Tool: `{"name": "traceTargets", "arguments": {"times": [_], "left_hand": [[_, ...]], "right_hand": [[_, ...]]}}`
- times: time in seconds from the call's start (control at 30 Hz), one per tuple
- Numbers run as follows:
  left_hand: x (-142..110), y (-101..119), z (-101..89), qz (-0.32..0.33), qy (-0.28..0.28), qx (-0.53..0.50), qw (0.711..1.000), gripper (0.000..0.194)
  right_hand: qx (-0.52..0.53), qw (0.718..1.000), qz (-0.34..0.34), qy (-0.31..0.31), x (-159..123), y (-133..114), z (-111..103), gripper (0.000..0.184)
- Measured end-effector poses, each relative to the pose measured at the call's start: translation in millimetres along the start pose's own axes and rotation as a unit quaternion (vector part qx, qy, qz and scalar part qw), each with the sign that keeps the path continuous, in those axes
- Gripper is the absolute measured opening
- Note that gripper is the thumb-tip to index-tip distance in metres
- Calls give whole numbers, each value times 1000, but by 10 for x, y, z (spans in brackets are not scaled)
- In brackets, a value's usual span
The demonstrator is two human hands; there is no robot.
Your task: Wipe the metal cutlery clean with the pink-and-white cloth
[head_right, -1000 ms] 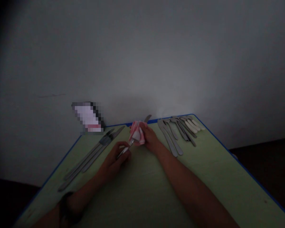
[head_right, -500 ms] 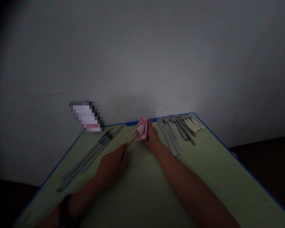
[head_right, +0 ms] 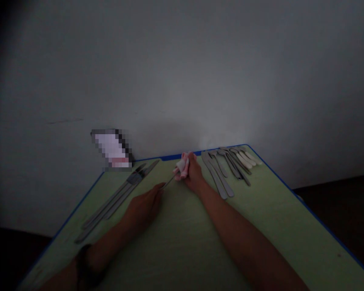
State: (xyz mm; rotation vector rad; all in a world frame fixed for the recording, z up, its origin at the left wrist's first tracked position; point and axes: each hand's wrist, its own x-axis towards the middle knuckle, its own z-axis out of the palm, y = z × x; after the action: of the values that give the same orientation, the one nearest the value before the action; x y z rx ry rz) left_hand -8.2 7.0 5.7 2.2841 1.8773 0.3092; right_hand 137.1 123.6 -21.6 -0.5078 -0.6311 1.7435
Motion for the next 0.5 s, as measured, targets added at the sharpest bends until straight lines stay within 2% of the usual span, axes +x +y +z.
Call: {"name": "traceTargets", "arguments": {"times": [0.1,0.2,0.27,0.37,0.43,0.5], "left_hand": [[1,-5,-4,-14,6,-2,1000,41],[0,7,20,-19,11,23,1000,41],[-2,13,38,-7,16,40,999,42],[-9,9,39,20,22,45,999,43],[-15,-6,18,33,16,22,999,43],[-18,-30,-7,37,9,-22,999,44]], "right_hand": [[-60,993,48,-92,-39,48,14,42],[-88,986,77,-117,-63,85,35,43],[-83,989,75,-98,-52,92,38,43],[-45,998,33,-23,11,62,-3,41],[-27,999,-9,27,63,21,-56,41],[-42,998,-36,39,101,-20,-105,44]]}}
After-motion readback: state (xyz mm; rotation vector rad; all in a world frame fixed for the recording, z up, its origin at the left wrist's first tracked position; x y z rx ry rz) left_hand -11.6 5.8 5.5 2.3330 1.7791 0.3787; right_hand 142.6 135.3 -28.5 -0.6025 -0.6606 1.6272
